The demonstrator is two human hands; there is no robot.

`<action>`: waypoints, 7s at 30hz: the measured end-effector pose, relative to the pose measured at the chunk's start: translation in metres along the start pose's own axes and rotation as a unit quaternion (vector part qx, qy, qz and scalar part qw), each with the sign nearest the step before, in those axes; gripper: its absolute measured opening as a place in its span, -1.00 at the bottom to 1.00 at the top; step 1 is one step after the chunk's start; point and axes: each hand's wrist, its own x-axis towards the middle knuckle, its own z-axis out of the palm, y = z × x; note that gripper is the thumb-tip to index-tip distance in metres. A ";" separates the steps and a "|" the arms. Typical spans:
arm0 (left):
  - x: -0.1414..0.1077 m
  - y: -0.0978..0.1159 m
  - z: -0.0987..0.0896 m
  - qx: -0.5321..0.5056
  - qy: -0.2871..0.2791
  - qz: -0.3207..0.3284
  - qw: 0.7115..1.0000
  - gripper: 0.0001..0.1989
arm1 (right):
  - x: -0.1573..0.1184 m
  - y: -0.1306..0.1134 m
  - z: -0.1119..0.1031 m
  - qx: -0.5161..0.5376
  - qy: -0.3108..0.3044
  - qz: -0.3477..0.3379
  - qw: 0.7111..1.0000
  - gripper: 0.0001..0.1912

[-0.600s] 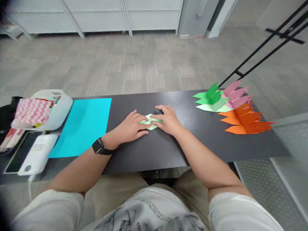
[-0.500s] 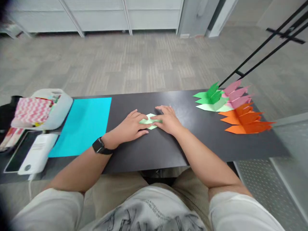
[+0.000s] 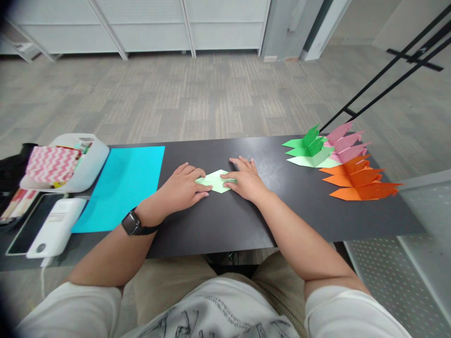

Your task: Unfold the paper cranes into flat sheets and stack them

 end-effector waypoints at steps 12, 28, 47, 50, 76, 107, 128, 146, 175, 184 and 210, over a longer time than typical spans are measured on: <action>-0.003 -0.013 -0.004 -0.026 -0.006 -0.019 0.999 -0.80 | 0.000 -0.004 -0.003 -0.008 -0.019 0.010 1.000 -0.63; 0.027 -0.013 0.045 -0.123 0.071 0.030 0.989 -0.79 | -0.002 -0.002 -0.006 -0.004 -0.015 -0.028 0.999 -0.66; 0.021 -0.008 0.026 -0.116 0.107 0.012 0.987 -0.51 | -0.003 -0.005 -0.036 0.037 0.020 -0.098 0.994 -0.71; 0.020 -0.007 0.025 -0.107 0.113 0.009 0.988 -0.70 | -0.005 -0.006 -0.039 0.043 0.035 -0.110 0.992 -0.70; 0.018 -0.002 0.027 -0.150 0.070 0.043 0.985 -0.67 | -0.006 -0.014 -0.033 -0.063 -0.013 0.011 0.998 -0.69; 0.020 -0.009 0.035 -0.173 0.056 0.016 0.983 -0.82 | -0.007 -0.018 -0.017 0.041 -0.033 -0.135 0.989 -0.87; 0.025 0.005 0.037 -0.233 0.061 -0.088 0.966 -0.91 | -0.002 -0.029 -0.011 0.032 -0.001 -0.024 0.999 -0.94; 0.027 -0.001 0.052 -0.249 0.072 -0.075 0.963 -0.92 | 0.002 -0.021 -0.006 0.019 -0.010 0.001 1.000 -0.91; 0.025 -0.027 0.038 -0.266 0.008 0.024 0.964 -0.77 | 0.007 -0.018 -0.005 0.029 -0.022 -0.003 0.999 -0.90; 0.023 -0.032 0.033 -0.253 -0.006 0.061 0.965 -0.72 | 0.006 -0.015 -0.003 0.029 -0.021 -0.008 0.999 -0.91; 0.021 -0.025 0.035 -0.184 0.002 0.073 0.980 -0.68 | 0.000 0.004 -0.018 0.051 -0.051 -0.066 0.995 -0.78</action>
